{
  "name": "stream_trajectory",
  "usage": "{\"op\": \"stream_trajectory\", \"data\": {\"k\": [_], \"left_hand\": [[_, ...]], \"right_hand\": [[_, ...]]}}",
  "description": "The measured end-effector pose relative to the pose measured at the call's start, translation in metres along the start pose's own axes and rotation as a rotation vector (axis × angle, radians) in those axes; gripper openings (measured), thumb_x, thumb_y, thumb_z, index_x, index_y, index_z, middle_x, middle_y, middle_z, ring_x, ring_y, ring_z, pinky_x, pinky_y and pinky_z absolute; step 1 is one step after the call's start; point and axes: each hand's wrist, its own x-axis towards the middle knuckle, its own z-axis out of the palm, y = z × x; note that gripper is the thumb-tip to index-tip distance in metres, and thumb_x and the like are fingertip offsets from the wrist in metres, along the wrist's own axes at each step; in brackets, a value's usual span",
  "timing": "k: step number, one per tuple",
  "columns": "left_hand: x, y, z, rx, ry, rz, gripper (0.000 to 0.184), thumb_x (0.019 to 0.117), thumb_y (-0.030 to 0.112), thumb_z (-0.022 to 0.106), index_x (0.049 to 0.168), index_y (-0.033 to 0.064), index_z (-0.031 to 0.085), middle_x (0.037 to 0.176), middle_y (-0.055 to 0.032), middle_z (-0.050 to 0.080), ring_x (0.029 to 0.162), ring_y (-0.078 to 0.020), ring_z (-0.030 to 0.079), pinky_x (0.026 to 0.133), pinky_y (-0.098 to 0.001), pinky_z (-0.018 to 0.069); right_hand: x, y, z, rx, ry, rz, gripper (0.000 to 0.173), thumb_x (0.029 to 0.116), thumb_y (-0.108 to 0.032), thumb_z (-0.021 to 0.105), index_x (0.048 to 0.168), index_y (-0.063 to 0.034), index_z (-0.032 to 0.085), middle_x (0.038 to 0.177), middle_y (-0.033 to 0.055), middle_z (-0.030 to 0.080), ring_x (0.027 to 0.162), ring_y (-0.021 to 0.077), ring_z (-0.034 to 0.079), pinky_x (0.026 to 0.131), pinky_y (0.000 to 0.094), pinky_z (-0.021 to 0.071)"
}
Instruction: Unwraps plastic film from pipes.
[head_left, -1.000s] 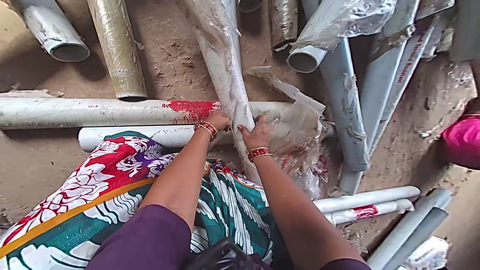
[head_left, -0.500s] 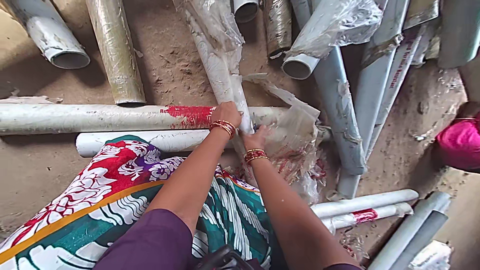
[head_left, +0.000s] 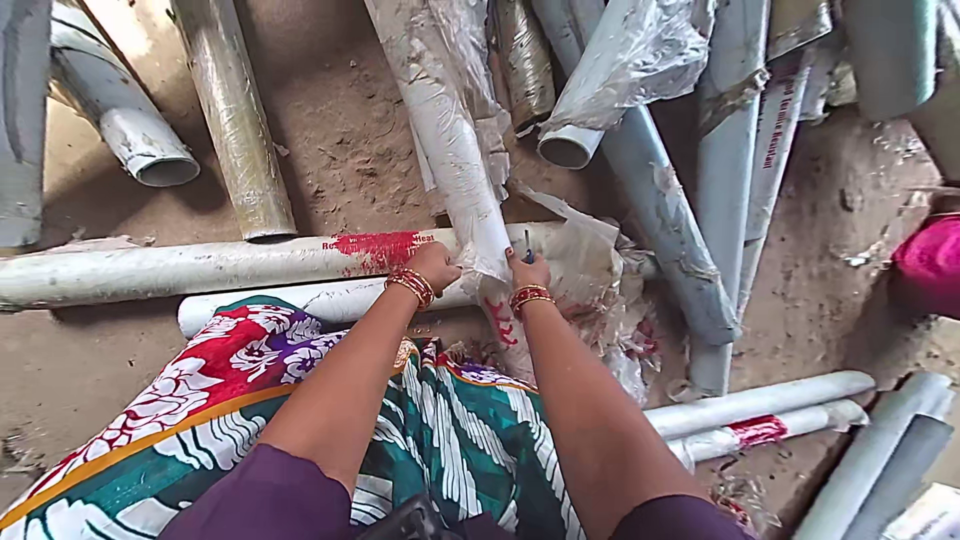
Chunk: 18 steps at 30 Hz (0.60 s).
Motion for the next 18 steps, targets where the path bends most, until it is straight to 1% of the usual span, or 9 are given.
{"op": "stream_trajectory", "data": {"k": [3, 6, 8, 9, 11, 13, 14, 16, 18], "left_hand": [[0.000, -0.017, 0.003, 0.117, -0.116, -0.214, 0.025, 0.0995, 0.013, 0.060, 0.096, -0.0102, 0.068, 0.092, -0.0248, 0.068, 0.087, -0.0360, 0.067, 0.084, -0.0561, 0.0518], [0.004, -0.020, -0.003, 0.265, -0.131, -0.282, 0.036, 0.0977, 0.027, 0.070, 0.108, -0.0071, 0.070, 0.107, -0.0245, 0.071, 0.102, -0.0375, 0.069, 0.093, -0.0582, 0.0508], [0.007, -0.012, -0.017, 0.268, -0.077, -0.289, 0.056, 0.0942, 0.033, 0.076, 0.130, -0.0074, 0.063, 0.130, -0.0309, 0.062, 0.127, -0.0448, 0.058, 0.108, -0.0646, 0.0416], [0.009, -0.009, -0.028, 0.223, 0.011, -0.268, 0.057, 0.0942, 0.027, 0.075, 0.138, -0.0056, 0.058, 0.137, -0.0313, 0.059, 0.133, -0.0461, 0.054, 0.111, -0.0658, 0.0388], [0.007, 0.003, -0.051, 0.102, 0.298, -0.217, 0.052, 0.0951, 0.015, 0.065, 0.144, 0.0007, 0.056, 0.139, -0.0263, 0.060, 0.133, -0.0438, 0.055, 0.109, -0.0647, 0.0408], [0.006, 0.024, -0.067, 0.031, 0.559, -0.171, 0.049, 0.0963, 0.013, 0.060, 0.144, 0.0033, 0.056, 0.141, -0.0224, 0.059, 0.133, -0.0402, 0.055, 0.109, -0.0595, 0.0434], [0.009, 0.036, -0.073, 0.036, 0.629, -0.142, 0.052, 0.0977, 0.015, 0.060, 0.147, 0.0027, 0.052, 0.146, -0.0229, 0.054, 0.137, -0.0393, 0.051, 0.113, -0.0562, 0.0414], [0.021, 0.053, -0.078, 0.138, 0.693, -0.065, 0.068, 0.0961, 0.026, 0.067, 0.155, 0.0021, 0.043, 0.157, -0.0239, 0.041, 0.146, -0.0398, 0.040, 0.117, -0.0517, 0.0373], [0.042, 0.067, -0.084, 0.327, 0.622, 0.006, 0.100, 0.0881, 0.041, 0.078, 0.163, 0.0043, 0.023, 0.171, -0.0206, 0.014, 0.155, -0.0435, 0.018, 0.118, -0.0578, 0.0318]], "right_hand": [[0.008, 0.000, -0.004, 0.035, -0.029, -0.063, 0.052, 0.1001, -0.040, 0.068, 0.122, 0.0068, 0.063, 0.117, 0.0293, 0.065, 0.112, 0.0411, 0.062, 0.098, 0.0589, 0.0458], [-0.008, -0.007, 0.002, 0.023, -0.085, -0.332, 0.053, 0.1033, -0.044, 0.060, 0.111, 0.0077, 0.065, 0.100, 0.0267, 0.065, 0.094, 0.0394, 0.063, 0.087, 0.0601, 0.0476], [-0.025, -0.015, 0.010, -0.064, -0.075, -0.465, 0.058, 0.1044, -0.052, 0.053, 0.116, 0.0040, 0.065, 0.099, 0.0245, 0.068, 0.094, 0.0400, 0.067, 0.085, 0.0620, 0.0493], [-0.032, -0.021, 0.015, -0.106, -0.065, -0.507, 0.061, 0.1023, -0.054, 0.055, 0.122, 0.0036, 0.063, 0.105, 0.0251, 0.069, 0.100, 0.0413, 0.067, 0.087, 0.0626, 0.0498], [-0.042, -0.040, 0.023, -0.217, -0.053, -0.521, 0.070, 0.0950, -0.055, 0.067, 0.130, 0.0051, 0.060, 0.120, 0.0283, 0.066, 0.117, 0.0453, 0.062, 0.094, 0.0639, 0.0478], [-0.053, -0.056, 0.030, -0.392, -0.061, -0.450, 0.064, 0.0947, -0.044, 0.072, 0.133, 0.0041, 0.057, 0.124, 0.0285, 0.065, 0.120, 0.0459, 0.062, 0.093, 0.0627, 0.0496], [-0.056, -0.060, 0.034, -0.465, -0.068, -0.422, 0.057, 0.0971, -0.037, 0.071, 0.135, 0.0028, 0.055, 0.123, 0.0286, 0.065, 0.117, 0.0462, 0.063, 0.091, 0.0625, 0.0511], [-0.060, -0.059, 0.044, -0.604, -0.095, -0.465, 0.039, 0.1048, -0.023, 0.058, 0.137, 0.0005, 0.054, 0.116, 0.0280, 0.068, 0.110, 0.0460, 0.068, 0.085, 0.0604, 0.0545], [-0.062, -0.057, 0.049, -0.695, -0.165, -0.557, 0.034, 0.1072, -0.011, 0.044, 0.138, -0.0014, 0.056, 0.111, 0.0267, 0.070, 0.105, 0.0450, 0.070, 0.082, 0.0591, 0.0552]]}}
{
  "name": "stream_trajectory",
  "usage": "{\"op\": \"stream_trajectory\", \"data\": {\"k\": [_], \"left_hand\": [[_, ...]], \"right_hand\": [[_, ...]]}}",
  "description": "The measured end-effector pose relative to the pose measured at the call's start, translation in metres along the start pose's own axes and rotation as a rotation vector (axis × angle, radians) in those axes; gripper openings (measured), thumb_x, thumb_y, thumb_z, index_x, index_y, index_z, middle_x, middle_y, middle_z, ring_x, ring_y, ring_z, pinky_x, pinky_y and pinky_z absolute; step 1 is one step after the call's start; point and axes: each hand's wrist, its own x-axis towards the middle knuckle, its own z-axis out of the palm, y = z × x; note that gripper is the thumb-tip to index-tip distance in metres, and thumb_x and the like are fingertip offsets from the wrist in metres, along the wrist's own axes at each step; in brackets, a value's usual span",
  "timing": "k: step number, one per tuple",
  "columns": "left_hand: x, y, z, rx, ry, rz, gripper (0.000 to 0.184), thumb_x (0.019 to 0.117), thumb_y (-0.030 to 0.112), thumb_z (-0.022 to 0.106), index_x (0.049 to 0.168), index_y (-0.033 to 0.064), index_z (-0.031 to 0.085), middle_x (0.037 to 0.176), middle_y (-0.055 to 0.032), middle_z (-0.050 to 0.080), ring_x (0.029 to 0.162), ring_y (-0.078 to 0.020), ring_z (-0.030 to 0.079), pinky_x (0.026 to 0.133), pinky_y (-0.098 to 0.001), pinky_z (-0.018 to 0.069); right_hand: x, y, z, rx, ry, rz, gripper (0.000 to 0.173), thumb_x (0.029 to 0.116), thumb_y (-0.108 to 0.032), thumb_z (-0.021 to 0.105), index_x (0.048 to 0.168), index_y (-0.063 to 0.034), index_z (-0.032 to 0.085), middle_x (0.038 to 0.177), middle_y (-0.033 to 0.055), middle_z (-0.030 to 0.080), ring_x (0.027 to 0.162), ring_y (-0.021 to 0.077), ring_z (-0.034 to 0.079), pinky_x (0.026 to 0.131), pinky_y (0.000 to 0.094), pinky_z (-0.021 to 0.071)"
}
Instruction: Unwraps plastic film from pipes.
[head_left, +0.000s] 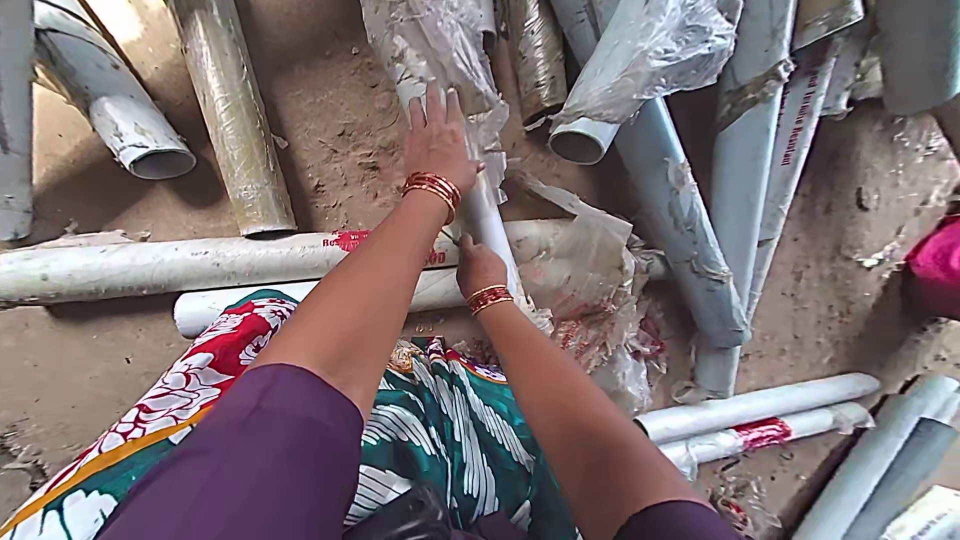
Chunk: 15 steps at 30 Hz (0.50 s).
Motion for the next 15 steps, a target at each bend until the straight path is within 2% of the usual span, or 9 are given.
{"op": "stream_trajectory", "data": {"k": [1, 2, 4, 5, 7, 9, 11, 12, 15], "left_hand": [[0.009, 0.005, 0.002, 0.078, -0.059, 0.046, 0.112, 0.0841, 0.046, 0.081, 0.165, 0.0050, 0.016, 0.172, -0.0205, 0.002, 0.157, -0.0462, 0.006, 0.118, -0.0658, 0.0267], [0.017, 0.008, 0.005, 0.151, -0.115, 0.069, 0.119, 0.0801, 0.050, 0.084, 0.166, 0.0075, 0.014, 0.173, -0.0197, -0.005, 0.157, -0.0480, -0.002, 0.117, -0.0712, 0.0237], [0.028, 0.005, 0.014, 0.272, -0.194, 0.107, 0.117, 0.0762, 0.054, 0.085, 0.165, 0.0126, 0.022, 0.173, -0.0175, -0.008, 0.156, -0.0499, -0.005, 0.113, -0.0769, 0.0250], [0.031, 0.002, 0.015, 0.310, -0.225, 0.130, 0.113, 0.0772, 0.057, 0.083, 0.165, 0.0135, 0.026, 0.173, -0.0168, -0.010, 0.156, -0.0506, -0.009, 0.112, -0.0792, 0.0215], [0.034, -0.002, 0.017, 0.344, -0.262, 0.170, 0.104, 0.0775, 0.061, 0.081, 0.161, 0.0187, 0.037, 0.173, -0.0148, -0.008, 0.155, -0.0509, -0.011, 0.108, -0.0853, 0.0182], [0.028, -0.001, 0.021, 0.353, -0.299, 0.196, 0.097, 0.0772, 0.063, 0.079, 0.159, 0.0273, 0.041, 0.174, -0.0123, -0.003, 0.156, -0.0491, -0.011, 0.104, -0.0898, 0.0140], [0.022, 0.000, 0.029, 0.349, -0.351, 0.210, 0.096, 0.0769, 0.065, 0.079, 0.159, 0.0358, 0.039, 0.175, -0.0093, 0.001, 0.156, -0.0477, -0.014, 0.102, -0.0922, 0.0016], [0.021, 0.001, 0.034, 0.351, -0.362, 0.213, 0.092, 0.0770, 0.065, 0.079, 0.157, 0.0384, 0.042, 0.174, -0.0078, 0.006, 0.156, -0.0470, -0.013, 0.101, -0.0925, -0.0013], [0.015, 0.002, 0.050, 0.337, -0.370, 0.193, 0.082, 0.0777, 0.069, 0.075, 0.150, 0.0372, 0.054, 0.174, -0.0064, 0.009, 0.156, -0.0458, -0.014, 0.100, -0.0919, -0.0054]], "right_hand": [[-0.002, 0.000, 0.002, -0.027, -0.022, -0.036, 0.033, 0.1070, -0.008, 0.042, 0.135, -0.0018, 0.058, 0.109, 0.0261, 0.070, 0.104, 0.0444, 0.070, 0.081, 0.0588, 0.0554], [-0.002, 0.000, 0.003, -0.047, -0.046, -0.061, 0.031, 0.1071, -0.008, 0.041, 0.131, -0.0022, 0.060, 0.108, 0.0256, 0.071, 0.103, 0.0439, 0.071, 0.080, 0.0588, 0.0555], [-0.005, 0.001, 0.002, -0.101, -0.121, -0.079, 0.029, 0.1066, -0.008, 0.042, 0.128, -0.0027, 0.061, 0.108, 0.0254, 0.070, 0.105, 0.0439, 0.070, 0.080, 0.0591, 0.0551], [-0.006, 0.004, -0.001, -0.122, -0.152, -0.104, 0.029, 0.1060, -0.007, 0.042, 0.128, -0.0023, 0.061, 0.109, 0.0262, 0.070, 0.105, 0.0448, 0.070, 0.080, 0.0597, 0.0546], [-0.009, 0.026, 0.000, -0.148, -0.120, -0.243, 0.027, 0.1010, -0.002, 0.047, 0.123, 0.0005, 0.064, 0.102, 0.0274, 0.070, 0.099, 0.0471, 0.070, 0.077, 0.0612, 0.0544], [-0.011, 0.061, 0.008, -0.099, 0.045, -0.446, 0.022, 0.0971, 0.000, 0.052, 0.110, 0.0035, 0.069, 0.088, 0.0276, 0.070, 0.084, 0.0487, 0.071, 0.067, 0.0624, 0.0545], [-0.015, 0.089, 0.016, -0.043, 0.199, -0.579, 0.015, 0.0918, 0.003, 0.057, 0.098, 0.0042, 0.071, 0.077, 0.0262, 0.068, 0.073, 0.0478, 0.071, 0.059, 0.0617, 0.0535], [-0.017, 0.099, 0.018, -0.031, 0.237, -0.613, 0.012, 0.0898, 0.003, 0.059, 0.094, 0.0038, 0.070, 0.073, 0.0248, 0.067, 0.069, 0.0465, 0.070, 0.057, 0.0604, 0.0528], [-0.030, 0.116, 0.025, -0.001, 0.227, -0.714, 0.008, 0.0849, 0.006, 0.062, 0.088, 0.0033, 0.069, 0.068, 0.0219, 0.065, 0.063, 0.0427, 0.069, 0.053, 0.0558, 0.0530]]}}
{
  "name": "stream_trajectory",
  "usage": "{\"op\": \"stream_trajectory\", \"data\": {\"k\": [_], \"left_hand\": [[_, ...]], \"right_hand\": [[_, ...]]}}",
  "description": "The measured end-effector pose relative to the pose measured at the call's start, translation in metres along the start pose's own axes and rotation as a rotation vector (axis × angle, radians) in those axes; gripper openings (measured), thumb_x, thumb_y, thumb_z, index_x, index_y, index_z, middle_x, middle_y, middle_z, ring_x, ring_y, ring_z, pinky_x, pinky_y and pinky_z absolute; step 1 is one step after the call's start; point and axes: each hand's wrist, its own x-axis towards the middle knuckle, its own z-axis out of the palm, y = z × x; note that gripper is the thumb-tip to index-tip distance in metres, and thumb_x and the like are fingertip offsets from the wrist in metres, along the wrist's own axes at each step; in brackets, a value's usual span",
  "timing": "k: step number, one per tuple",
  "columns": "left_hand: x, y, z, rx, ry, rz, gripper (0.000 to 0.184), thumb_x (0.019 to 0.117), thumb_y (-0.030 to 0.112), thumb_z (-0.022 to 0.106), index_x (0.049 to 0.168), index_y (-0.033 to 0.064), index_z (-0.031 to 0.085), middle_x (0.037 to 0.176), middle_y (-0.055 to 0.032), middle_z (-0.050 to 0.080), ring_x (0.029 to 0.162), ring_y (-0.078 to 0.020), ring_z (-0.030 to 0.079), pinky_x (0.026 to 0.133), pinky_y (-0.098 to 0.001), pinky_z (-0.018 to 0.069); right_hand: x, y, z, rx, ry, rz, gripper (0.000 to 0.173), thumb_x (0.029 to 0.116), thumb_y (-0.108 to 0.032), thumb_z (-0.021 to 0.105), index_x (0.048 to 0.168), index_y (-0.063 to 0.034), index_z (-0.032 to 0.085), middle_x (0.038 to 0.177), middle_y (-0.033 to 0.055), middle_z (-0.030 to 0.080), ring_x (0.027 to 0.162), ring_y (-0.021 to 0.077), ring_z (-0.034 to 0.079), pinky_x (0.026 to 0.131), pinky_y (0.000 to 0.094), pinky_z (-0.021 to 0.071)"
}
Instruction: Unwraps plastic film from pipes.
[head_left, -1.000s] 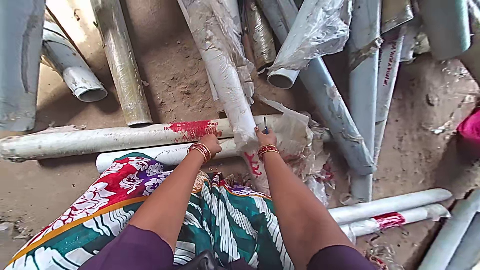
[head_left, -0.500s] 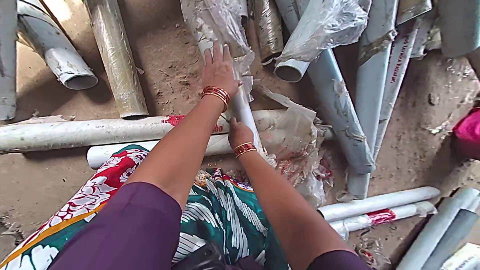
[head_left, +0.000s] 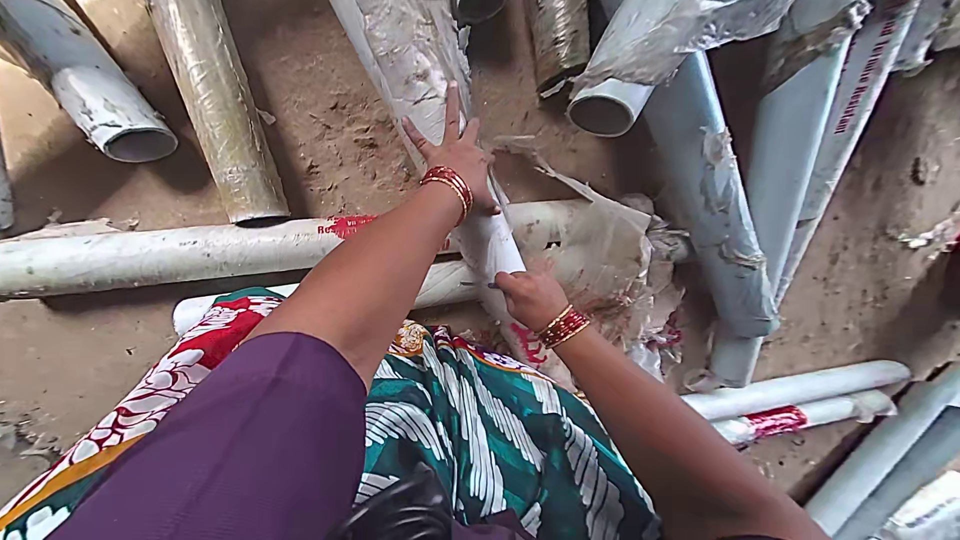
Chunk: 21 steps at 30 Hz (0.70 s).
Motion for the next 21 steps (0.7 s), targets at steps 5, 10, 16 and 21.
{"op": "stream_trajectory", "data": {"k": [5, 10, 16, 21], "left_hand": [[0.005, -0.005, 0.008, -0.028, -0.020, -0.023, 0.081, 0.0778, 0.071, 0.074, 0.148, 0.0344, 0.057, 0.174, -0.0047, 0.009, 0.157, -0.0451, -0.013, 0.101, -0.0911, -0.0067], [0.013, 0.002, 0.013, -0.022, -0.035, -0.074, 0.082, 0.0764, 0.073, 0.074, 0.143, 0.0268, 0.063, 0.174, -0.0080, 0.012, 0.156, -0.0469, -0.016, 0.100, -0.0921, -0.0063], [0.012, -0.010, 0.023, -0.056, -0.027, -0.076, 0.083, 0.0768, 0.071, 0.075, 0.148, 0.0320, 0.057, 0.174, -0.0066, 0.013, 0.156, -0.0462, -0.014, 0.102, -0.0912, -0.0055], [-0.025, -0.036, 0.057, 0.039, 0.198, 0.384, 0.073, 0.0827, 0.063, 0.074, 0.149, 0.0406, 0.053, 0.170, -0.0101, 0.026, 0.156, -0.0522, -0.002, 0.105, -0.0876, -0.0091]], "right_hand": [[-0.045, -0.016, -0.004, 0.018, -0.049, -0.172, 0.006, 0.0816, 0.003, 0.068, 0.086, -0.0001, 0.068, 0.068, 0.0191, 0.065, 0.061, 0.0388, 0.069, 0.049, 0.0500, 0.0535], [-0.075, -0.012, -0.007, 0.009, -0.009, -0.160, 0.003, 0.0836, 0.001, 0.065, 0.085, -0.0005, 0.068, 0.066, 0.0179, 0.064, 0.058, 0.0371, 0.068, 0.047, 0.0488, 0.0528], [-0.120, 0.000, -0.021, -0.015, 0.112, -0.078, 0.010, 0.0863, -0.002, 0.057, 0.085, 0.0003, 0.067, 0.068, 0.0171, 0.065, 0.060, 0.0358, 0.069, 0.049, 0.0475, 0.0545], [-0.098, 0.020, -0.039, 0.031, 0.046, 0.408, 0.015, 0.0896, -0.003, 0.067, 0.100, 0.0076, 0.066, 0.086, 0.0280, 0.069, 0.085, 0.0495, 0.070, 0.069, 0.0628, 0.0552]]}}
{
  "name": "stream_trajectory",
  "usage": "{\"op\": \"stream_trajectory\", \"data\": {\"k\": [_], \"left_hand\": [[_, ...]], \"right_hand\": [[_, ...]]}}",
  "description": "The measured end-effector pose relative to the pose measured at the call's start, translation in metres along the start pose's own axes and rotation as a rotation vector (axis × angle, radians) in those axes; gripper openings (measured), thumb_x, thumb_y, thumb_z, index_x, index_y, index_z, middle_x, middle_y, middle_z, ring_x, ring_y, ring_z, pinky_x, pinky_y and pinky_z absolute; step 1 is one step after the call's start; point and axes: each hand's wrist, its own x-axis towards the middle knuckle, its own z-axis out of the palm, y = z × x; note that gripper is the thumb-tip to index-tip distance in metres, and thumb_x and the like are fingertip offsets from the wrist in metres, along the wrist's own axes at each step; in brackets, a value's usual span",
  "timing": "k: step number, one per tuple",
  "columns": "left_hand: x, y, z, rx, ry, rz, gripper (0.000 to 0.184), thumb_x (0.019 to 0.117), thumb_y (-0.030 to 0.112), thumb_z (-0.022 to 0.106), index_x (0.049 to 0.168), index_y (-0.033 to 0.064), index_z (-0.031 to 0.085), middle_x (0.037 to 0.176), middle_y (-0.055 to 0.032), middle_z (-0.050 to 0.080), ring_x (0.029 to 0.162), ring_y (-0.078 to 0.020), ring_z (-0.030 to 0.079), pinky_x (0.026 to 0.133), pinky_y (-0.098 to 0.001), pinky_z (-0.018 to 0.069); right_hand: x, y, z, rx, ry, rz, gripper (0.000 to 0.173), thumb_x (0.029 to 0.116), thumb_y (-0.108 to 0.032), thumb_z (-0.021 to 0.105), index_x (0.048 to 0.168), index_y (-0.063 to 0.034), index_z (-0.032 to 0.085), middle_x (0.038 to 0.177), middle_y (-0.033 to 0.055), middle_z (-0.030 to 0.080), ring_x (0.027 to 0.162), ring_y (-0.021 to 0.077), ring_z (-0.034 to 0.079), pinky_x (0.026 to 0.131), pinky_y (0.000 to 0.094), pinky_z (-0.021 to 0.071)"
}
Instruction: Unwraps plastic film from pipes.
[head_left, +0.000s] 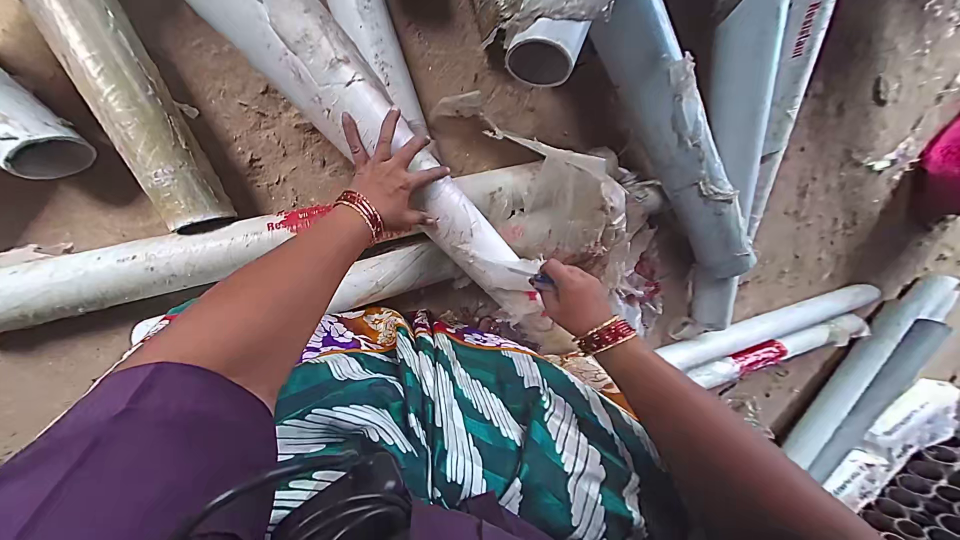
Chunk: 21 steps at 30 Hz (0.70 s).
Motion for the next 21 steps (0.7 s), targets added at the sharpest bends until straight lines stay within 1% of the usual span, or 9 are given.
{"op": "stream_trajectory", "data": {"k": [2, 4, 7, 11, 14, 16, 18, 20, 21], "left_hand": [[-0.002, 0.006, 0.001, 0.031, 0.000, 0.034, 0.072, 0.0831, 0.061, 0.074, 0.149, 0.0407, 0.053, 0.168, -0.0092, 0.031, 0.155, -0.0538, 0.000, 0.104, -0.0885, -0.0085], [0.008, 0.017, -0.014, 0.108, -0.125, -0.041, 0.074, 0.0860, 0.060, 0.073, 0.153, 0.0429, 0.048, 0.169, -0.0058, 0.029, 0.155, -0.0533, -0.002, 0.103, -0.0900, -0.0073], [0.022, 0.024, -0.028, 0.169, -0.239, -0.097, 0.076, 0.0875, 0.060, 0.072, 0.156, 0.0424, 0.044, 0.170, -0.0038, 0.027, 0.155, -0.0530, -0.003, 0.102, -0.0910, -0.0063], [0.027, 0.027, -0.034, 0.149, -0.240, -0.046, 0.073, 0.0880, 0.056, 0.074, 0.154, 0.0398, 0.048, 0.169, -0.0025, 0.030, 0.156, -0.0510, -0.002, 0.102, -0.0904, -0.0078], [0.027, 0.024, -0.034, 0.133, -0.231, -0.032, 0.070, 0.0884, 0.053, 0.075, 0.153, 0.0407, 0.050, 0.169, -0.0014, 0.029, 0.157, -0.0490, -0.003, 0.103, -0.0898, -0.0083], [0.030, 0.025, -0.033, 0.128, -0.226, -0.039, 0.069, 0.0877, 0.052, 0.075, 0.151, 0.0420, 0.050, 0.169, -0.0001, 0.030, 0.157, -0.0483, -0.003, 0.103, -0.0892, -0.0091], [0.032, 0.027, -0.035, 0.138, -0.230, -0.039, 0.070, 0.0875, 0.052, 0.075, 0.152, 0.0420, 0.050, 0.169, -0.0002, 0.029, 0.157, -0.0496, -0.004, 0.102, -0.0900, -0.0085], [0.033, 0.028, -0.035, 0.152, -0.237, -0.049, 0.072, 0.0865, 0.054, 0.075, 0.152, 0.0426, 0.049, 0.169, -0.0001, 0.029, 0.156, -0.0502, -0.004, 0.102, -0.0906, -0.0081], [0.032, 0.029, -0.035, 0.159, -0.240, -0.054, 0.072, 0.0860, 0.055, 0.076, 0.152, 0.0430, 0.049, 0.169, -0.0001, 0.030, 0.156, -0.0505, -0.003, 0.102, -0.0908, -0.0076]], "right_hand": [[0.025, -0.004, -0.006, -0.040, -0.055, 0.040, 0.035, 0.0881, -0.016, 0.078, 0.110, 0.0081, 0.064, 0.100, 0.0293, 0.069, 0.101, 0.0505, 0.067, 0.083, 0.0627, 0.0543], [0.048, -0.013, 0.001, -0.066, -0.075, -0.019, 0.055, 0.0858, -0.032, 0.081, 0.120, 0.0074, 0.063, 0.112, 0.0297, 0.069, 0.109, 0.0499, 0.066, 0.090, 0.0619, 0.0536], [0.066, -0.033, 0.019, -0.131, -0.220, 0.060, 0.070, 0.0846, -0.050, 0.079, 0.125, 0.0042, 0.060, 0.119, 0.0286, 0.065, 0.111, 0.0480, 0.065, 0.082, 0.0621, 0.0548], [0.073, -0.039, 0.037, -0.141, -0.246, 0.214, 0.071, 0.0857, -0.050, 0.079, 0.125, 0.0047, 0.056, 0.115, 0.0298, 0.066, 0.106, 0.0495, 0.066, 0.075, 0.0628, 0.0542], [0.078, -0.038, 0.038, -0.081, -0.246, 0.374, 0.080, 0.0873, -0.053, 0.077, 0.138, 0.0015, 0.049, 0.114, 0.0287, 0.068, 0.103, 0.0489, 0.069, 0.079, 0.0653, 0.0541], [0.078, -0.036, 0.038, -0.089, -0.275, 0.363, 0.069, 0.0920, -0.053, 0.072, 0.129, 0.0025, 0.053, 0.106, 0.0289, 0.069, 0.099, 0.0491, 0.069, 0.079, 0.0650, 0.0535], [0.074, -0.032, 0.041, -0.097, -0.240, 0.263, 0.054, 0.0980, -0.045, 0.067, 0.115, 0.0049, 0.061, 0.095, 0.0289, 0.070, 0.094, 0.0492, 0.071, 0.076, 0.0647, 0.0538], [0.069, -0.028, 0.047, -0.123, -0.202, 0.099, 0.033, 0.1026, -0.028, 0.060, 0.101, 0.0046, 0.066, 0.086, 0.0275, 0.070, 0.086, 0.0486, 0.072, 0.070, 0.0636, 0.0539], [0.068, -0.027, 0.049, -0.141, -0.210, 0.027, 0.023, 0.0999, -0.017, 0.058, 0.097, 0.0040, 0.067, 0.083, 0.0268, 0.070, 0.084, 0.0482, 0.072, 0.068, 0.0628, 0.0532]]}}
